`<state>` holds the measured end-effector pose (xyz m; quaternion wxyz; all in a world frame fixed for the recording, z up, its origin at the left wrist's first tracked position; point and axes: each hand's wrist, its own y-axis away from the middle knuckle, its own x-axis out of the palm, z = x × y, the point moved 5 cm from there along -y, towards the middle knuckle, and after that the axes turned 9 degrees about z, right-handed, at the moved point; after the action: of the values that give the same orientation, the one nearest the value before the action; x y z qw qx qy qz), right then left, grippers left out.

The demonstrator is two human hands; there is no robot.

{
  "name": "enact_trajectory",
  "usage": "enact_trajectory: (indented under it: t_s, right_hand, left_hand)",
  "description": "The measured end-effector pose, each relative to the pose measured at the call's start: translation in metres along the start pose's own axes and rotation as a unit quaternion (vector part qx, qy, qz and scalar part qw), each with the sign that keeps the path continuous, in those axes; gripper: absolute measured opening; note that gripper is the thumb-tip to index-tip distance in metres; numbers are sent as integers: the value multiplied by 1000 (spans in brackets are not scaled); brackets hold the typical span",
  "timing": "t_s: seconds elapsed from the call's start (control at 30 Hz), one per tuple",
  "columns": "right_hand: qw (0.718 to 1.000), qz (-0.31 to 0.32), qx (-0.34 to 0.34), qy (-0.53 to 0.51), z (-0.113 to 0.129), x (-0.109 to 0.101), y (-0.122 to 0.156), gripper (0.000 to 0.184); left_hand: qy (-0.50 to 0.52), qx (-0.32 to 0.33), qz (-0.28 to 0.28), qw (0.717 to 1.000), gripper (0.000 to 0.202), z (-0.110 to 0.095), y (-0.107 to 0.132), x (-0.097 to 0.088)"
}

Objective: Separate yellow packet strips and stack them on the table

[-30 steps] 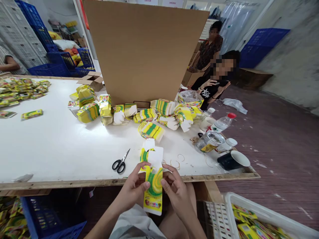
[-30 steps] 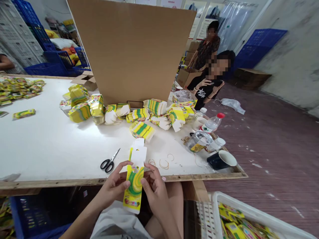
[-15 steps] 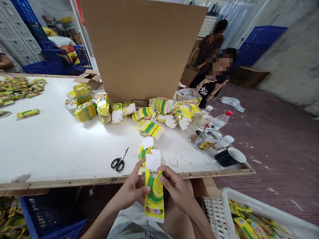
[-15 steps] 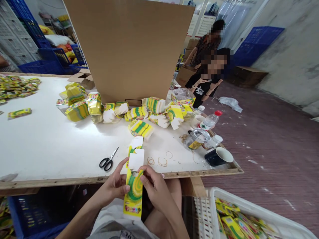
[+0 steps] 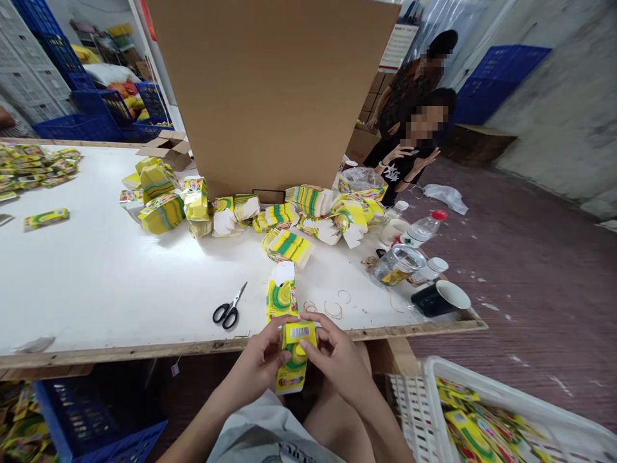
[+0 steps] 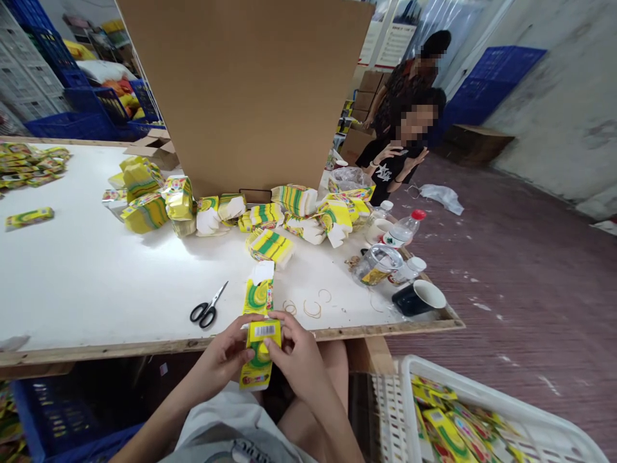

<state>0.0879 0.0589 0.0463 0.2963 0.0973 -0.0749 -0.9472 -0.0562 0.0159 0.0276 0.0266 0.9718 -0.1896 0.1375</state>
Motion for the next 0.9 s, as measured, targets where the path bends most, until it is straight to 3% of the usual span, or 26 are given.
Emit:
enact_trajectory:
  t_s: [0.13,0.2,0.37,0.6,0.77,0.9]
  right_hand:
    - [988,-80,-12,133,-1,0,0,28]
    - [983,-89,-15,157,-2,2,1,27]
    - [988,-58,-7,142,-4,8,3,30]
    - [983,-107,14,149,-7,5,7,30]
    - [991,-72,-57,101,1,-3,9,26]
    - [982,-131,-102,84,6,-11,13,21]
  left_hand:
    - [35,-23,5,999,51,-2,0,2]
    - [60,-28,-2,998,54,-3,-1,2]
    - [103,-40,-5,994,59,-1,-4,3]
    - [54,-36,9,998,54,-6,-4,5]
    - [119,-39,3,992,60,-2,-5,1]
    - [124,-23,19,992,56,4,-9,12]
